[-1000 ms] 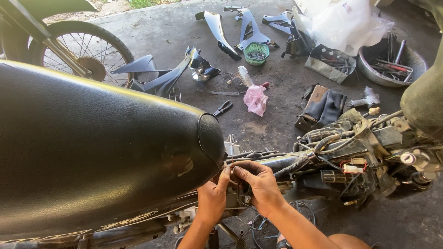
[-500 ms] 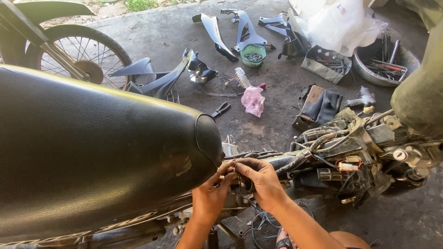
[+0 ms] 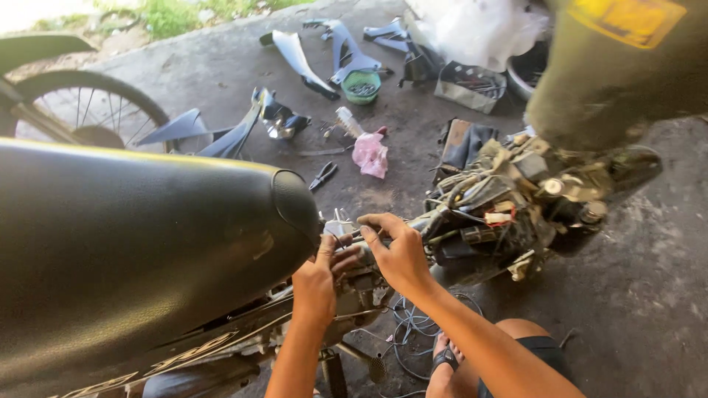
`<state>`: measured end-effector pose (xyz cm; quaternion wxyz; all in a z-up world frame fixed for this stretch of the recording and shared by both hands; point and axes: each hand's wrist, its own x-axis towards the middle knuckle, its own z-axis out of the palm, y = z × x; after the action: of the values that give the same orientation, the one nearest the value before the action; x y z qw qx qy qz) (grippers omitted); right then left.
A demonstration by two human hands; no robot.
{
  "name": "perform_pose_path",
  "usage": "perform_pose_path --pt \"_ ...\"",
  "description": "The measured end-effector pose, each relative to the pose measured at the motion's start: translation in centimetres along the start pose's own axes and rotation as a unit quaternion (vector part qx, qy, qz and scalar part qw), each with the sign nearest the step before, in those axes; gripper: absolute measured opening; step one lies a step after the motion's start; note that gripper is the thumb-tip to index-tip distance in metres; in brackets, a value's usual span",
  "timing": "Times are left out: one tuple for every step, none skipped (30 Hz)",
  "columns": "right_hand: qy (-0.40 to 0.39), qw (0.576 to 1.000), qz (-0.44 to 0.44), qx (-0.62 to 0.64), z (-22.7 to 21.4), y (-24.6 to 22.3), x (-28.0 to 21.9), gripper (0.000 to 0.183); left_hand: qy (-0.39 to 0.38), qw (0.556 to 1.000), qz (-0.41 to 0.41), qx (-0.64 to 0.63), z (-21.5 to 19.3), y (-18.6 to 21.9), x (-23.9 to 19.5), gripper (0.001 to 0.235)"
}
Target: The person works on the exposed wiring of a motorcycle, connecting wires near the handlebars and then moving to the frame under the seat. They use pliers to strip the insulation from the wire ends and continue to connect the electrical components.
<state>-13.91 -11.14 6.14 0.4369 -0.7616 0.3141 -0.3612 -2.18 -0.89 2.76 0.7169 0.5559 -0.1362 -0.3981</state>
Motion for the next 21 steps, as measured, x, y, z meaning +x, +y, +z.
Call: perform_pose_path --pt "0.018 0.998 -0.045 -0.026 -0.8 -0.8 -0.1 0.02 -0.011 0.997 -0.009 -0.073 0.0 0.3 0.1 0.031" --pt "0.033 0.995 -0.083 -0.053 -1.5 -1.4 -0.6 0.019 -0.02 0.989 -0.025 -0.146 0.0 0.2 -0.1 0.033" --pt "0.039 0.995 -0.079 -0.057 -3.0 -2.6 -1.4 0.019 -0.026 0.989 -0.03 -0.145 -0.1 0.2 -0.2 0.033" --pt "0.01 0.99 -0.127 -0.062 -4.6 -3.9 -2.3 0.016 -0.022 0.987 -0.03 -0.158 -0.1 0.0 -0.3 0.034" --pt "-0.019 0.982 -0.175 -0.068 -6.2 -5.0 -3.1 0.014 -0.017 0.985 -0.03 -0.17 -0.1 -0.3 -0.3 0.036" --pt "-0.011 0.983 -0.166 -0.074 -8.3 -4.5 -4.7 0.014 -0.026 0.985 -0.041 -0.168 0.0 -0.3 -0.6 0.036" --pt "-0.056 0.975 -0.193 -0.091 -10.4 -4.1 -6.4 0.012 -0.02 0.986 -0.032 -0.165 0.2 -0.3 -0.9 0.037" --pt "-0.104 0.963 -0.224 -0.107 -12.5 -3.8 -7.8 0.01 -0.013 0.986 -0.019 -0.164 0.4 -0.1 -1.0 0.037" --pt "-0.099 0.964 -0.219 -0.113 -14.5 -1.9 -10.1 0.01 -0.02 0.986 -0.025 -0.164 0.6 0.0 -0.8 0.037" --pt "-0.078 0.971 -0.187 -0.126 -16.4 -0.2 -12.4 0.011 -0.019 0.987 -0.018 -0.159 0.6 0.1 -0.8 0.037" --pt "-0.057 0.976 -0.155 -0.139 -18.4 1.6 -14.6 0.011 -0.019 0.988 -0.011 -0.154 0.5 0.1 -0.7 0.037" --pt "-0.061 0.977 -0.147 -0.144 -19.2 4.6 -16.3 0.011 -0.018 0.987 -0.021 -0.158 0.3 0.2 -0.7 0.037" --pt "-0.025 0.982 -0.064 -0.175 -20.2 7.6 -18.1 0.015 0.003 0.989 0.01 -0.15 0.3 0.0 -0.7 0.033" --pt "0.016 0.977 0.027 -0.212 -21.9 10.7 -20.7 0.019 0.016 0.989 0.031 -0.142 0.9 -0.8 -0.6 0.029" --pt "0.018 0.974 0.041 -0.223 -23.3 16.7 -23.5 0.019 0.01 0.989 0.014 -0.146 1.1 -1.2 -0.6 0.029" --pt "0.029 0.951 0.124 -0.282 -25.0 22.2 -26.9 0.029 0.013 0.989 0.03 -0.142 1.3 -1.4 -0.6 0.024" --pt "0.041 0.918 0.205 -0.338 -26.7 27.2 -30.9 0.04 0.015 0.989 0.046 -0.138 1.5 -1.6 -0.5 0.019" --pt "0.041 0.913 0.212 -0.346 -27.9 31.9 -35.8 0.04 0.012 0.989 0.035 -0.143 2.4 -1.9 -0.7 0.019" --pt "0.018 0.888 0.264 -0.375 -28.9 36.2 -40.5 0.043 -0.002 0.988 0.046 -0.145 3.3 -2.1 -0.9 0.017" --pt "-0.008 0.863 0.308 -0.399 -29.4 40.4 -44.0 0.046 -0.009 0.987 0.063 -0.147 3.6 -1.8 -0.8 0.014" --pt "-0.013 0.861 0.309 -0.404 -29.5 40.3 -46.1 0.046 -0.005 0.987 0.059 -0.151 4.5 -1.6 -1.2 0.014"
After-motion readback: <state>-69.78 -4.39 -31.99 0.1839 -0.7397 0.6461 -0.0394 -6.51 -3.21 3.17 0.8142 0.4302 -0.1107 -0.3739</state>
